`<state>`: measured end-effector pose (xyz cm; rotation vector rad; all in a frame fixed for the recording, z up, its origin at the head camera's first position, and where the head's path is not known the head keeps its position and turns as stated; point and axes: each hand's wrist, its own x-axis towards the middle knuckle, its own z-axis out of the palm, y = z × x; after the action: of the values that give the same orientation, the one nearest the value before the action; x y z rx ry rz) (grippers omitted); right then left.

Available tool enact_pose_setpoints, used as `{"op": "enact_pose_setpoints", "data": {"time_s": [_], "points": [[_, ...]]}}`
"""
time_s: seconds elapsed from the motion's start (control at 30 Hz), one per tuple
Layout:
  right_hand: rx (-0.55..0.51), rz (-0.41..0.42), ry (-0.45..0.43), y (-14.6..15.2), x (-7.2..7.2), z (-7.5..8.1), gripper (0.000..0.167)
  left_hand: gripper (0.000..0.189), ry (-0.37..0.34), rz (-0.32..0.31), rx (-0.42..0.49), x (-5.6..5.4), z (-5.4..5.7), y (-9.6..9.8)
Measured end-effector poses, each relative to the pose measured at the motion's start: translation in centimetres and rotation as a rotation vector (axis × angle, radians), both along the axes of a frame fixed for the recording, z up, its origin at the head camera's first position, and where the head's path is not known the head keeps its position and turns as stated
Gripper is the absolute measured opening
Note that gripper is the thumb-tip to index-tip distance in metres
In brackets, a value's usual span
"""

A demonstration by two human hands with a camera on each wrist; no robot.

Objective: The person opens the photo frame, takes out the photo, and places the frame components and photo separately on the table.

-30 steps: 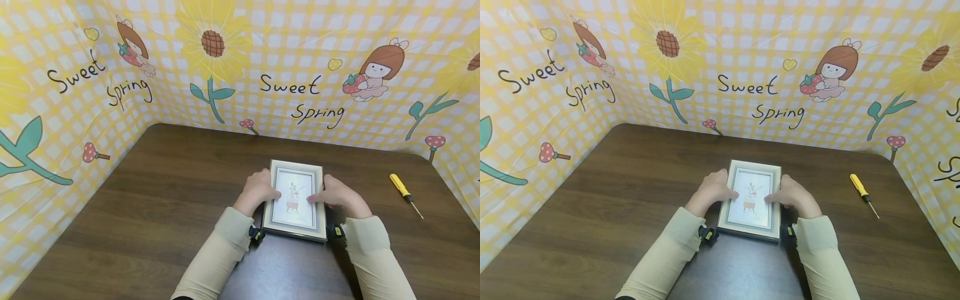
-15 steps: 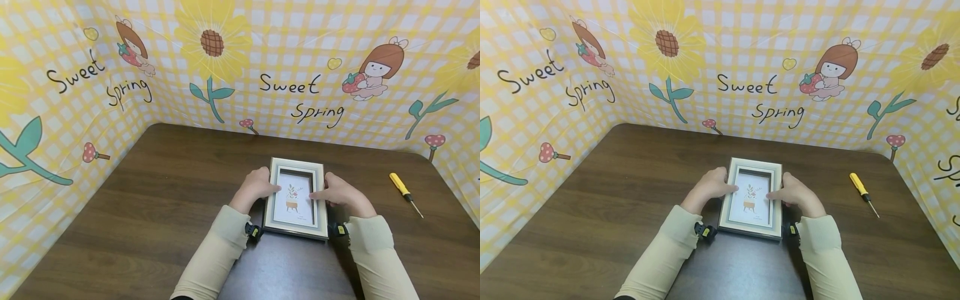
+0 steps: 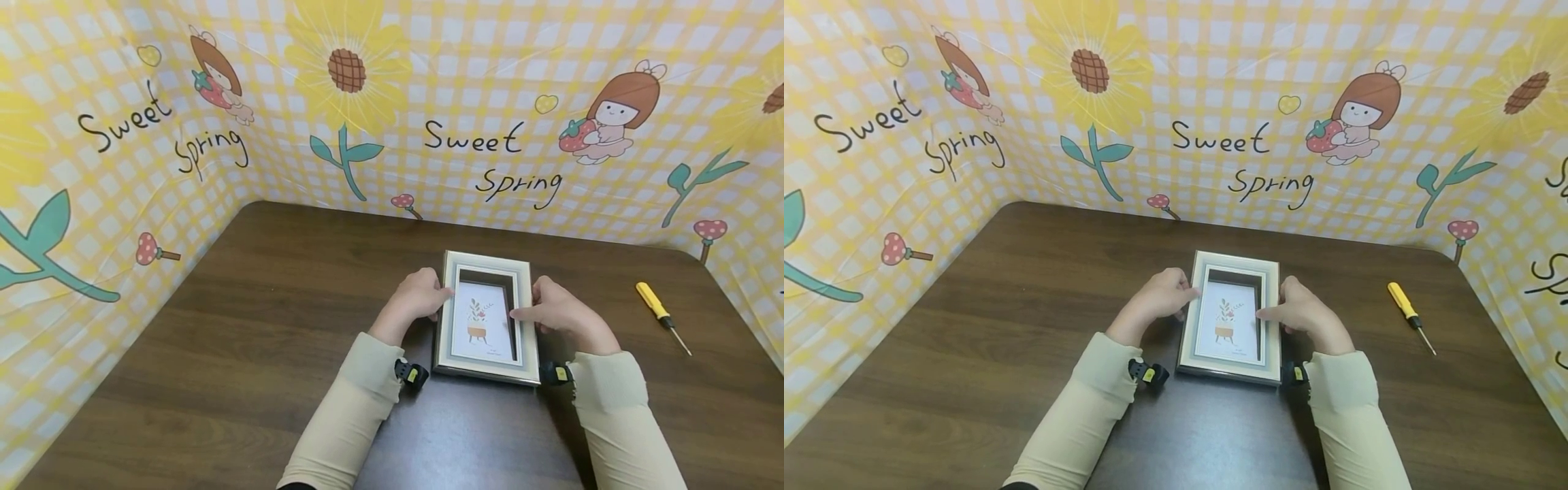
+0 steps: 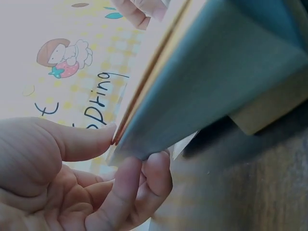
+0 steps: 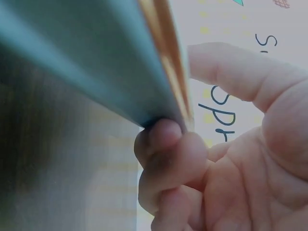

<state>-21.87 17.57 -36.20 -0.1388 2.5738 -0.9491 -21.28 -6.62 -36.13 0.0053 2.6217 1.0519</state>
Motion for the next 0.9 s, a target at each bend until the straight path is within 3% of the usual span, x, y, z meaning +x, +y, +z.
{"op": "enact_pose_setpoints", "data": {"time_s": [0.27, 0.67, 0.9], "points": [[0.026, -0.017, -0.001, 0.1, 0.1, 0.5, 0.041, 0.029, 0.016, 0.01, 0.061, -0.1, -0.1, -0.1], [-0.014, -0.008, 0.083, 1.8, 0.2, 0.8, 0.037, 0.026, 0.001, 0.07, 0.207, -0.3, -1.0, 0.9], [-0.031, -0.009, 0.102, 2.4, 0.2, 1.2, 0.036, 0.026, 0.015, 0.087, 0.24, -0.6, -1.4, 1.4]]}}
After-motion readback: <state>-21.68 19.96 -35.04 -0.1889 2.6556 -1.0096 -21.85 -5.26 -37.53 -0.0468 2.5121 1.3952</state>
